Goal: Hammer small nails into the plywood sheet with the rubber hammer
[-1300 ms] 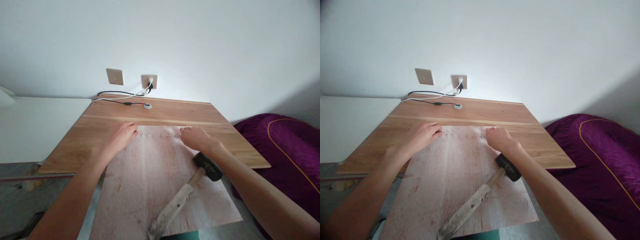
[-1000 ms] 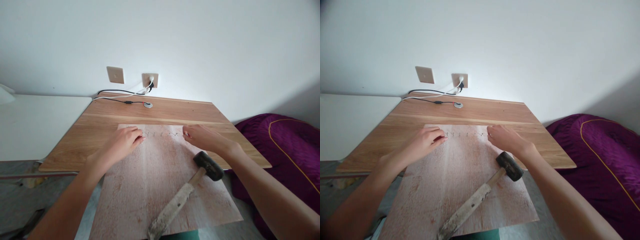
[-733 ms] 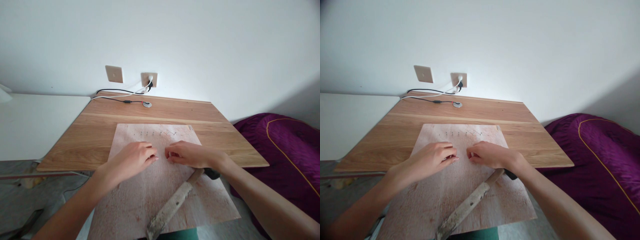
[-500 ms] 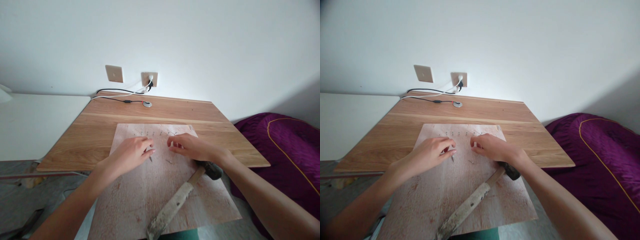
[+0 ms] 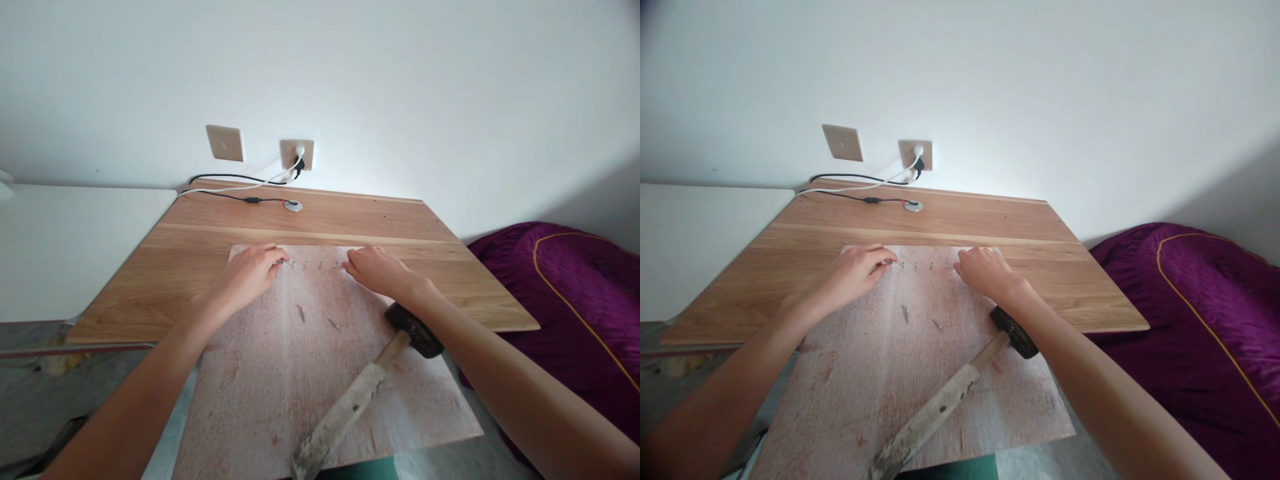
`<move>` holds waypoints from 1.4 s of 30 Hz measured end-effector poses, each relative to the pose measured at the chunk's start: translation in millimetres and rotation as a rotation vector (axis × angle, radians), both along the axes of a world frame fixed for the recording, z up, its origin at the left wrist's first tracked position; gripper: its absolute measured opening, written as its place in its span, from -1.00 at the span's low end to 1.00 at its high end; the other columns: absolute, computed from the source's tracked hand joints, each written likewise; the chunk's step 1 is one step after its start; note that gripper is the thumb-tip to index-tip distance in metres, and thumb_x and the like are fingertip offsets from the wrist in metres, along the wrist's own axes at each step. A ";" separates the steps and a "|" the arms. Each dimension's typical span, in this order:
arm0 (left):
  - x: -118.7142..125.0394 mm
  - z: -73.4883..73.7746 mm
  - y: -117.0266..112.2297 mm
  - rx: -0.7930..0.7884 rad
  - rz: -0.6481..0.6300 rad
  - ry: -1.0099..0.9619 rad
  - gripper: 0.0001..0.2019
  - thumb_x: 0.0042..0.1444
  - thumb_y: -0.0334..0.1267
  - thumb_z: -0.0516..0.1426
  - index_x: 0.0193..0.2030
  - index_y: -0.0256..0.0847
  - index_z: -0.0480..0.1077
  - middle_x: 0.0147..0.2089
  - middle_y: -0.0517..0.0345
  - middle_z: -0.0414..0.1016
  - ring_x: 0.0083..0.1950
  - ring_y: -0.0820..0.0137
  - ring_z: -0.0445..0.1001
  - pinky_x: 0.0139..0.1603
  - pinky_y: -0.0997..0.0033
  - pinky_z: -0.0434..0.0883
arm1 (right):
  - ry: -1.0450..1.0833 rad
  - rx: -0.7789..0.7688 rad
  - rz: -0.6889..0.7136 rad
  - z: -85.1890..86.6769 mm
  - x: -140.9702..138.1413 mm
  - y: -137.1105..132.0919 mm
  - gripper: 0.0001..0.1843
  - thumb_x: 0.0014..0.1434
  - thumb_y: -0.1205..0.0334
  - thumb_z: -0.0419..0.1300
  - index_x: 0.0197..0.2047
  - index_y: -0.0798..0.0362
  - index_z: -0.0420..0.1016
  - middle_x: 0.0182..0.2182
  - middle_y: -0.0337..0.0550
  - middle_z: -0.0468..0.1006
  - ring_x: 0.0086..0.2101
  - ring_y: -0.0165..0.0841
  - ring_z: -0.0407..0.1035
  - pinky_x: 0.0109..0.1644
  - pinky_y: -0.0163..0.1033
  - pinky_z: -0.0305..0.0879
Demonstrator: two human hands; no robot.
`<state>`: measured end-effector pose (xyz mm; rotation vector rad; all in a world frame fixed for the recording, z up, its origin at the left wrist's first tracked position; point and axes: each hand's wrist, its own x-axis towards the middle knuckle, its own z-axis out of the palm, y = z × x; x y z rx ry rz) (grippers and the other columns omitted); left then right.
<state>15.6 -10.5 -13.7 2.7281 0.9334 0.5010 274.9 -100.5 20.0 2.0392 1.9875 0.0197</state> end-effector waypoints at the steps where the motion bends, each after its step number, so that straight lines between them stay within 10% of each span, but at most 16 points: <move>1: 0.2 -0.3 1.0 0.006 -0.004 0.016 -0.79 0.34 -0.42 0.12 -0.08 -0.15 0.59 -0.04 0.10 0.65 -0.05 0.25 0.61 -0.01 0.28 0.47 | -0.011 -0.004 0.001 -0.3 -0.6 0.6 -0.53 0.49 0.16 -0.10 -0.09 0.19 0.61 -0.17 0.25 0.68 -0.14 0.00 0.62 -0.14 -0.08 0.43; 14: 1.2 9.3 5.3 0.166 -0.062 0.213 -0.83 0.39 -0.34 0.10 -0.15 -0.25 0.54 -0.15 -0.02 0.58 -0.20 0.22 0.56 -0.24 0.30 0.39 | -0.030 0.009 0.015 -5.1 -5.2 1.6 -0.67 0.43 0.31 0.00 -0.09 0.20 0.60 -0.13 0.27 0.67 -0.10 0.03 0.61 -0.10 -0.03 0.44; 24: -0.9 7.7 -3.0 -0.014 -0.056 -0.075 -0.91 0.30 -0.40 0.15 -0.23 -0.17 0.46 -0.25 0.18 0.60 -0.25 0.35 0.54 -0.20 0.35 0.37 | -0.009 0.068 0.035 6.7 -9.8 -4.6 -0.66 0.30 0.51 -0.05 -0.10 0.14 0.54 -0.19 0.12 0.67 -0.20 -0.06 0.61 -0.25 -0.15 0.33; 31: -9.3 -10.6 -14.2 -0.113 -0.107 -0.274 -0.82 0.14 -0.52 0.14 -0.21 -0.16 0.43 -0.26 0.22 0.58 -0.24 0.39 0.55 -0.15 0.37 0.44 | 0.258 0.182 0.075 12.6 -3.7 -21.3 -0.77 0.26 0.43 0.09 -0.14 0.06 0.55 -0.17 -0.03 0.67 -0.20 -0.21 0.55 -0.17 -0.22 0.29; 35: -10.5 -8.6 -27.6 -0.196 -0.115 -0.328 -0.69 0.24 -0.42 0.15 0.09 -0.15 0.49 -0.16 0.15 0.65 -0.22 0.39 0.59 -0.12 0.37 0.51 | 0.542 0.071 0.306 8.7 -6.8 -32.3 -0.69 0.36 0.39 0.05 0.01 0.08 0.59 -0.09 -0.04 0.68 -0.10 -0.26 0.55 0.02 -0.20 0.34; 42: -11.6 -4.8 -43.2 -0.364 -0.157 -0.303 -0.80 0.38 -0.29 0.10 -0.03 -0.16 0.57 -0.08 0.12 0.69 -0.11 0.37 0.63 -0.07 0.40 0.51 | 0.811 -0.046 0.378 10.6 -27.2 -44.5 -0.76 0.40 0.36 0.08 -0.05 0.05 0.59 -0.19 -0.13 0.68 -0.20 -0.34 0.52 -0.06 -0.23 0.37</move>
